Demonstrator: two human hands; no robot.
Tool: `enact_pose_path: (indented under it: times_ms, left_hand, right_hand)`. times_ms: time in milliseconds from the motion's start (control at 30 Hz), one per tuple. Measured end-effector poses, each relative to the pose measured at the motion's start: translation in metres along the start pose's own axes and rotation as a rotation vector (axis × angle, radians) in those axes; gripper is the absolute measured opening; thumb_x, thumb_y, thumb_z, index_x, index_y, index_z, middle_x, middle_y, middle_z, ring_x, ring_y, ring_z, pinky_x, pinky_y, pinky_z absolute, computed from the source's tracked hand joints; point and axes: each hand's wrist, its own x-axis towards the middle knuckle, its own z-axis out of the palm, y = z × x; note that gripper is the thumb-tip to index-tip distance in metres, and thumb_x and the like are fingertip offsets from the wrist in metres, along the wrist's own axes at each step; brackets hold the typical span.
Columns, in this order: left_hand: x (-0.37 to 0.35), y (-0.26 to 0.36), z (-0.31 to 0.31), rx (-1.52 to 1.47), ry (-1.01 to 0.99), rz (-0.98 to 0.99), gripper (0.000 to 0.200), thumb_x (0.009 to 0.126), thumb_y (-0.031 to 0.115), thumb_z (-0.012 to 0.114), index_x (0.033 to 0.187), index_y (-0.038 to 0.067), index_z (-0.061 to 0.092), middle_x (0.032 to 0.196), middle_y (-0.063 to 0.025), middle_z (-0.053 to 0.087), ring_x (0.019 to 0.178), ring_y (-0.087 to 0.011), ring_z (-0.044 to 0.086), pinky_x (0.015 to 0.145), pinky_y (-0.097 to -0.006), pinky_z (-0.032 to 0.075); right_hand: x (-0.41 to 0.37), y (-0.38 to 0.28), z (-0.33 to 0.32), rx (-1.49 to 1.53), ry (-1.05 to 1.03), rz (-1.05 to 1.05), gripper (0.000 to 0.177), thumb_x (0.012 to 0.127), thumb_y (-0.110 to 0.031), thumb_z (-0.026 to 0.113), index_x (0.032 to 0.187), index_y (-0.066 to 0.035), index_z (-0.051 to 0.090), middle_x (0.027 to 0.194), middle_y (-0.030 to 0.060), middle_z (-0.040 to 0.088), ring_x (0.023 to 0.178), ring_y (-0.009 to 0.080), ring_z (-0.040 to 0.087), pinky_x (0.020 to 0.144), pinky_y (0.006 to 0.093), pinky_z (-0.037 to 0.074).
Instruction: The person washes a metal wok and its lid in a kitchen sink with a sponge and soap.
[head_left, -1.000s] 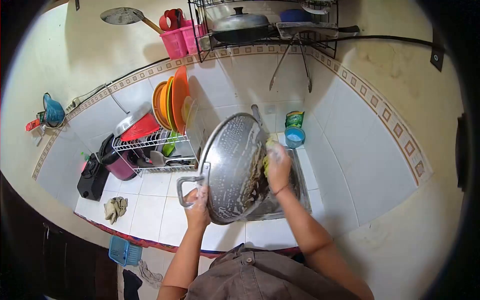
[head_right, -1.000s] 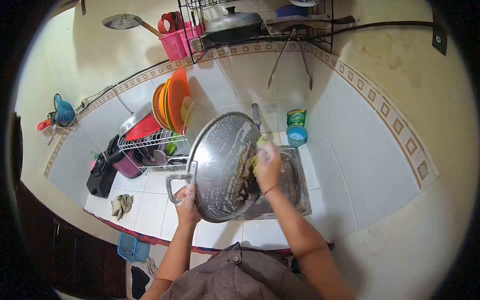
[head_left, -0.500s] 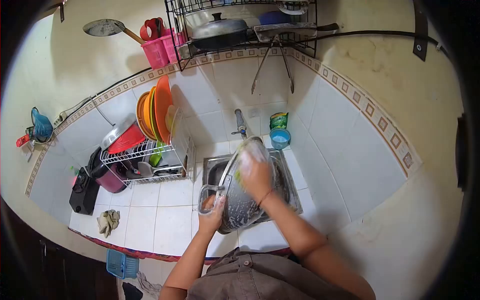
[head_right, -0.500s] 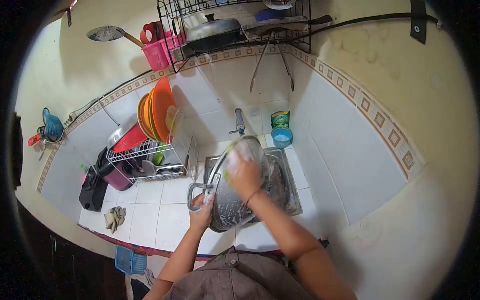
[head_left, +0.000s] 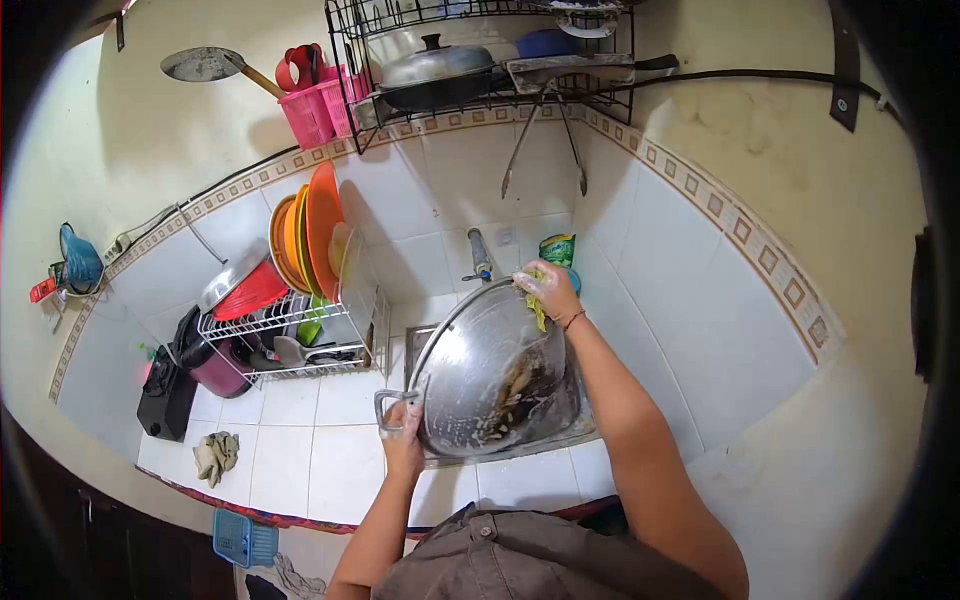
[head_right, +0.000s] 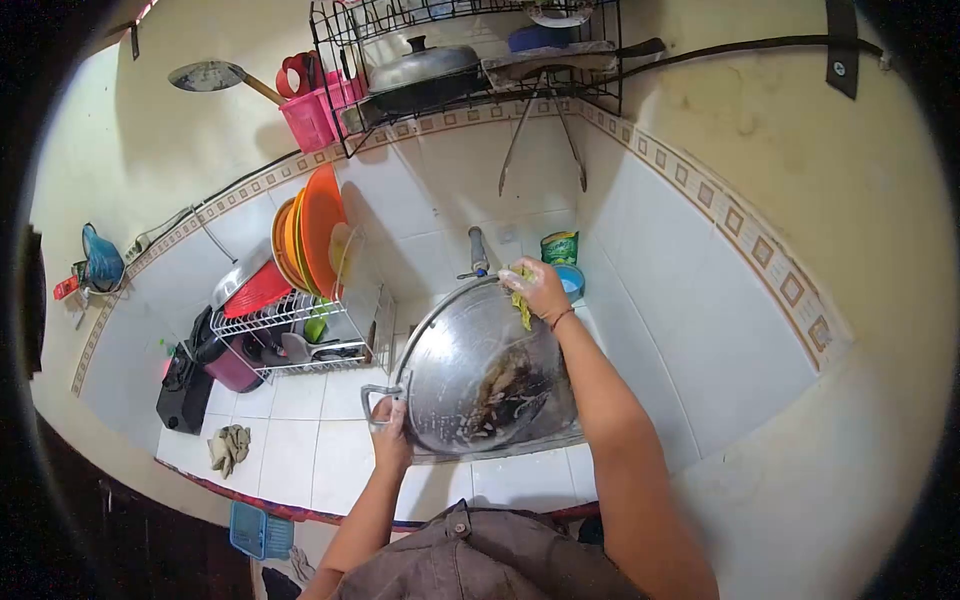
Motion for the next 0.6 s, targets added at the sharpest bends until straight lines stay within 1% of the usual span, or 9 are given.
enact_pose_path:
  times_ms: [67, 167, 200, 233, 300, 433, 500, 533, 600]
  left_hand:
    - [-0.003, 0.014, 0.017, -0.316, 0.107, -0.104, 0.042, 0.084, 0.020, 0.070, 0.118, 0.000, 0.056, 0.094, -0.0054, 0.062, 0.082, -0.0145, 0.057, 0.076, -0.0299, 0.047]
    - [0.003, -0.008, -0.022, -0.182, 0.000, -0.261, 0.048, 0.082, 0.020, 0.072, 0.121, 0.001, 0.053, 0.101, -0.0074, 0.062, 0.083, -0.0180, 0.059, 0.078, -0.0330, 0.048]
    - [0.006, -0.017, -0.032, 0.015, -0.047, -0.268, 0.045, 0.081, 0.023, 0.073, 0.117, 0.001, 0.058, 0.103, -0.0079, 0.062, 0.083, -0.0198, 0.060, 0.077, -0.0334, 0.049]
    - [0.016, -0.017, -0.037, 0.354, -0.131, -0.088, 0.041, 0.082, 0.026, 0.072, 0.112, 0.001, 0.061, 0.100, -0.0084, 0.063, 0.082, -0.0188, 0.060, 0.074, -0.0325, 0.049]
    - [0.031, -0.019, -0.032, 0.669, -0.249, 0.051, 0.036, 0.084, 0.030, 0.070, 0.103, 0.000, 0.064, 0.092, -0.0088, 0.064, 0.078, -0.0172, 0.059, 0.069, -0.0308, 0.048]
    - [0.044, 0.032, 0.036, 0.555, -0.315, -0.008, 0.032, 0.088, 0.032, 0.065, 0.087, 0.000, 0.063, 0.076, -0.0089, 0.063, 0.067, -0.0174, 0.055, 0.063, -0.0313, 0.045]
    - [0.058, 0.046, 0.049, 0.690, -0.308, 0.036, 0.029, 0.092, 0.024, 0.059, 0.079, -0.002, 0.057, 0.065, -0.0119, 0.059, 0.057, -0.0221, 0.049, 0.057, -0.0361, 0.042]
    - [0.058, 0.046, 0.057, 0.706, -0.253, 0.147, 0.029, 0.092, 0.024, 0.058, 0.077, -0.002, 0.056, 0.064, -0.0138, 0.058, 0.056, -0.0237, 0.049, 0.057, -0.0370, 0.041]
    - [0.057, 0.044, 0.075, 0.733, -0.142, 0.376, 0.030, 0.093, 0.022, 0.055, 0.075, -0.002, 0.055, 0.063, -0.0177, 0.056, 0.056, -0.0270, 0.050, 0.055, -0.0386, 0.040]
  right_hand:
    - [0.007, -0.027, -0.003, 0.014, -0.042, -0.042, 0.034, 0.079, -0.031, 0.073, 0.088, 0.000, 0.063, 0.082, 0.0116, 0.065, 0.073, 0.0207, 0.059, 0.071, 0.0304, 0.048]
    - [0.010, -0.055, -0.002, 0.017, -0.119, -0.120, 0.035, 0.075, -0.032, 0.076, 0.087, -0.002, 0.064, 0.080, 0.0118, 0.065, 0.073, 0.0251, 0.062, 0.069, 0.0312, 0.048]
    - [0.010, -0.064, -0.001, 0.015, -0.154, -0.143, 0.035, 0.075, -0.033, 0.077, 0.087, -0.002, 0.064, 0.080, 0.0118, 0.065, 0.073, 0.0262, 0.063, 0.069, 0.0313, 0.049]
    - [0.009, -0.069, 0.003, -0.023, -0.167, -0.177, 0.032, 0.076, -0.032, 0.076, 0.084, -0.003, 0.065, 0.078, 0.0085, 0.064, 0.071, 0.0220, 0.062, 0.072, 0.0314, 0.049]
    - [0.002, -0.082, 0.020, -0.137, -0.227, -0.289, 0.032, 0.074, -0.032, 0.077, 0.083, -0.004, 0.065, 0.077, 0.0079, 0.064, 0.073, 0.0243, 0.062, 0.075, 0.0341, 0.049]
    - [-0.024, -0.103, 0.057, -0.274, -0.279, -0.358, 0.030, 0.074, -0.032, 0.075, 0.083, -0.005, 0.066, 0.088, 0.0088, 0.064, 0.088, 0.0292, 0.060, 0.087, 0.0413, 0.045]
    - [-0.038, -0.098, 0.080, -0.286, -0.052, -0.377, 0.028, 0.076, -0.029, 0.072, 0.089, -0.005, 0.066, 0.099, 0.0122, 0.062, 0.099, 0.0315, 0.056, 0.092, 0.0443, 0.042]
    - [-0.048, -0.099, 0.089, -0.291, 0.057, -0.378, 0.027, 0.077, -0.028, 0.071, 0.091, -0.005, 0.066, 0.104, 0.0138, 0.060, 0.105, 0.0327, 0.054, 0.095, 0.0458, 0.040]
    - [-0.066, -0.103, 0.095, -0.316, 0.048, -0.277, 0.029, 0.079, -0.020, 0.066, 0.104, -0.005, 0.064, 0.121, 0.0185, 0.054, 0.116, 0.0369, 0.048, 0.099, 0.0498, 0.037]
